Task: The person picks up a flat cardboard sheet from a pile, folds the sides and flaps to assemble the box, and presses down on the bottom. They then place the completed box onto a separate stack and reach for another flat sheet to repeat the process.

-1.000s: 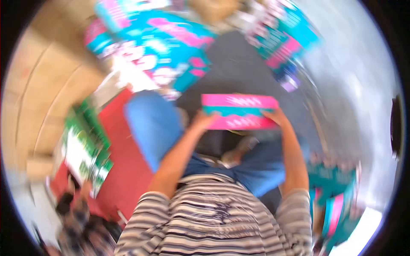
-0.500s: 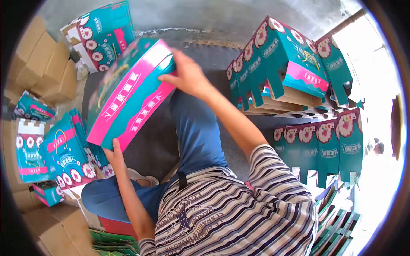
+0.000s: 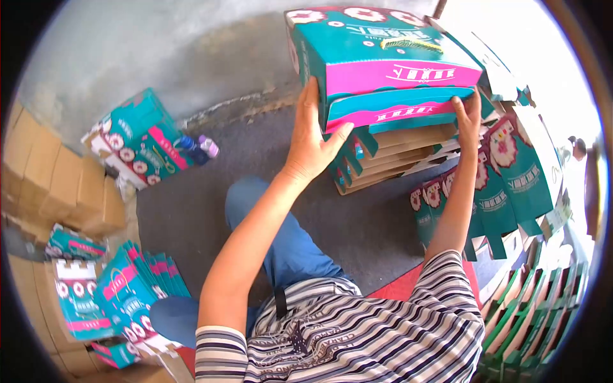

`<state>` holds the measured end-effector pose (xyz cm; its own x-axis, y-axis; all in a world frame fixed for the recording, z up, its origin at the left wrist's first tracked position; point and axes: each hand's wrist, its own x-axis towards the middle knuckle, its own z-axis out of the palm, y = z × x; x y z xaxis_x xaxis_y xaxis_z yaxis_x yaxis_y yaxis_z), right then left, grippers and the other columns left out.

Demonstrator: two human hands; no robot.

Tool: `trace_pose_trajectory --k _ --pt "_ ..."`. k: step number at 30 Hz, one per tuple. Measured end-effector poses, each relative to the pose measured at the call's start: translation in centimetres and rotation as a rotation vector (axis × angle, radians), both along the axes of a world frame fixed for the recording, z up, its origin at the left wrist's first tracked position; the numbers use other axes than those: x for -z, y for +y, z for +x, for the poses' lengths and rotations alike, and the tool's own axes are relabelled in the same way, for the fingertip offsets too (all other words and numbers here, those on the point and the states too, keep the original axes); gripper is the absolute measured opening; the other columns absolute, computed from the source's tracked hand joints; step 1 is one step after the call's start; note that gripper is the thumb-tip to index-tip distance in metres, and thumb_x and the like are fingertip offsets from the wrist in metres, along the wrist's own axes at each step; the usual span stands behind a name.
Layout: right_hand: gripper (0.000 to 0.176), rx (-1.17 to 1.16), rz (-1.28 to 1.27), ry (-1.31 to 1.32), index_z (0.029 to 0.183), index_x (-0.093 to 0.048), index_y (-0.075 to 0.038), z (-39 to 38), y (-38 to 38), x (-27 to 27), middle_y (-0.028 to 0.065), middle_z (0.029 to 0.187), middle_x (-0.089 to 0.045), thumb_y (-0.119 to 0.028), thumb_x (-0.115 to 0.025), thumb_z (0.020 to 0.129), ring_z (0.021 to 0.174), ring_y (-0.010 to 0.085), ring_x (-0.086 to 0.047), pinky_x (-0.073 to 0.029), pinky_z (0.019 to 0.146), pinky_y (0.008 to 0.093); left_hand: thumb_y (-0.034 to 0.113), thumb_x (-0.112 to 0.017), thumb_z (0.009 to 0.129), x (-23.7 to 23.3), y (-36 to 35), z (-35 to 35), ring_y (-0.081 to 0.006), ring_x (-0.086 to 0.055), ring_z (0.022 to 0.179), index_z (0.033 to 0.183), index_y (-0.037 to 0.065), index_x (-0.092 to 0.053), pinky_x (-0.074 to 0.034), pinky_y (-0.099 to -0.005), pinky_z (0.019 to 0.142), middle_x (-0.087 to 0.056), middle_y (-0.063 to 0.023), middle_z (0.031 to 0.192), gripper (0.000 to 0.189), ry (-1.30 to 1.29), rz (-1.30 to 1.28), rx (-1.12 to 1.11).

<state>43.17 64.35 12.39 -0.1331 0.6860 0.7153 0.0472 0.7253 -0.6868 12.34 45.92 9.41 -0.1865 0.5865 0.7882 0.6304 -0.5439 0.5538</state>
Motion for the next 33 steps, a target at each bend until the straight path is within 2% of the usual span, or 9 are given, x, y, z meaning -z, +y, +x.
trace_pose_trajectory --k 4,5,8,13,20,24,27,30,33 --pt "0.061 0.053 -0.070 0.187 0.139 -0.031 -0.002 2.4 3.3 3.6 0.0166 0.128 -0.046 -0.011 -0.063 0.088 0.114 0.0221 -0.050 -0.040 0.097 0.0340 0.022 -0.068 0.084 0.5 3.1 3.1 -0.0277 -0.038 0.127 0.146 0.003 -0.015 -0.040 -0.0383 0.098 -0.032 -0.0185 0.141 0.083 0.022 -0.100 0.069" --pt "0.065 0.175 -0.079 0.144 0.139 -0.031 -0.003 3.2 4.4 4.5 0.0193 0.131 -0.043 -0.014 -0.066 0.086 0.116 0.0246 -0.048 -0.040 0.098 0.0353 0.024 -0.067 0.084 0.5 4.1 3.5 -0.0370 -0.032 0.131 0.142 -0.003 -0.020 -0.029 -0.0423 0.107 -0.032 -0.0250 0.139 0.079 -0.059 -0.148 0.142" --pt "0.076 0.298 -0.090 0.139 0.140 -0.031 -0.005 3.8 5.1 4.6 0.0260 0.136 -0.040 -0.024 -0.074 0.079 0.122 0.0312 -0.045 -0.037 0.101 0.0390 0.024 -0.065 0.085 -0.4 6.9 3.8 -0.0364 -0.037 0.128 0.142 -0.003 -0.019 -0.030 -0.0420 0.106 -0.036 -0.0252 0.138 0.078 -0.110 -0.196 0.180" --pt "0.072 0.478 -0.130 0.141 0.133 -0.035 0.010 4.1 6.0 3.7 0.0231 0.125 -0.053 -0.025 -0.072 0.081 0.113 0.0273 -0.054 -0.044 0.094 0.0349 0.029 -0.065 0.085 -0.7 9.7 5.0 -0.0365 -0.036 0.130 0.143 -0.003 -0.015 -0.032 -0.0419 0.106 -0.033 -0.0274 0.140 0.083 -0.032 -0.244 0.181" --pt "0.054 0.455 -0.222 0.105 0.130 -0.040 0.007 3.6 2.6 6.5 0.0195 0.121 -0.056 -0.018 -0.063 0.088 0.109 0.0240 -0.057 -0.045 0.093 0.0334 0.024 -0.071 0.079 -0.3 9.1 5.2 -0.0382 -0.033 0.132 0.144 -0.003 -0.012 -0.031 -0.0422 0.107 -0.028 -0.0283 0.142 0.091 0.093 -0.336 0.169" --pt "0.045 0.428 -0.285 0.162 0.128 -0.044 0.005 4.6 -0.4 12.1 0.0184 0.119 -0.057 -0.018 -0.056 0.091 0.114 0.0240 -0.054 -0.041 0.097 0.0339 0.018 -0.073 0.074 0.0 5.9 4.0 -0.0379 -0.031 0.133 0.143 -0.003 -0.013 -0.031 -0.0419 0.108 -0.027 -0.0283 0.143 0.094 0.292 -0.402 0.105" --pt "0.041 0.490 -0.617 0.031 0.123 -0.050 -0.001 7.0 -4.1 23.2 0.0048 0.104 -0.057 -0.029 -0.053 0.093 0.086 0.0146 -0.054 -0.046 0.076 0.0274 0.019 -0.069 0.077 1.0 1.9 1.0 -0.0372 -0.034 0.131 0.140 -0.003 -0.024 -0.032 -0.0418 0.107 -0.032 -0.0262 0.141 0.081 0.469 -0.495 0.041" --pt "0.053 0.417 -1.244 0.171 0.128 -0.046 -0.004 8.5 -11.3 28.9 0.0081 0.111 -0.056 -0.039 -0.056 0.089 0.095 0.0211 -0.055 -0.046 0.082 0.0352 0.028 -0.067 0.080 4.3 -3.0 -5.0 -0.0414 -0.043 0.122 0.132 -0.002 -0.040 -0.035 -0.0448 0.102 -0.045 -0.0280 0.131 0.066 0.688 -0.662 -0.078" --pt "0.070 0.479 -1.434 0.358 0.137 -0.037 -0.006 11.7 -14.5 34.1 0.0156 0.128 -0.048 -0.047 -0.059 0.084 0.113 0.0306 -0.050 -0.042 0.093 0.0449 0.034 -0.061 0.084 6.6 -8.8 -12.2 -0.0388 -0.049 0.115 0.123 -0.002 -0.051 -0.037 -0.0427 0.099 -0.053 -0.0253 0.122 0.054 0.641 -0.995 -0.075"
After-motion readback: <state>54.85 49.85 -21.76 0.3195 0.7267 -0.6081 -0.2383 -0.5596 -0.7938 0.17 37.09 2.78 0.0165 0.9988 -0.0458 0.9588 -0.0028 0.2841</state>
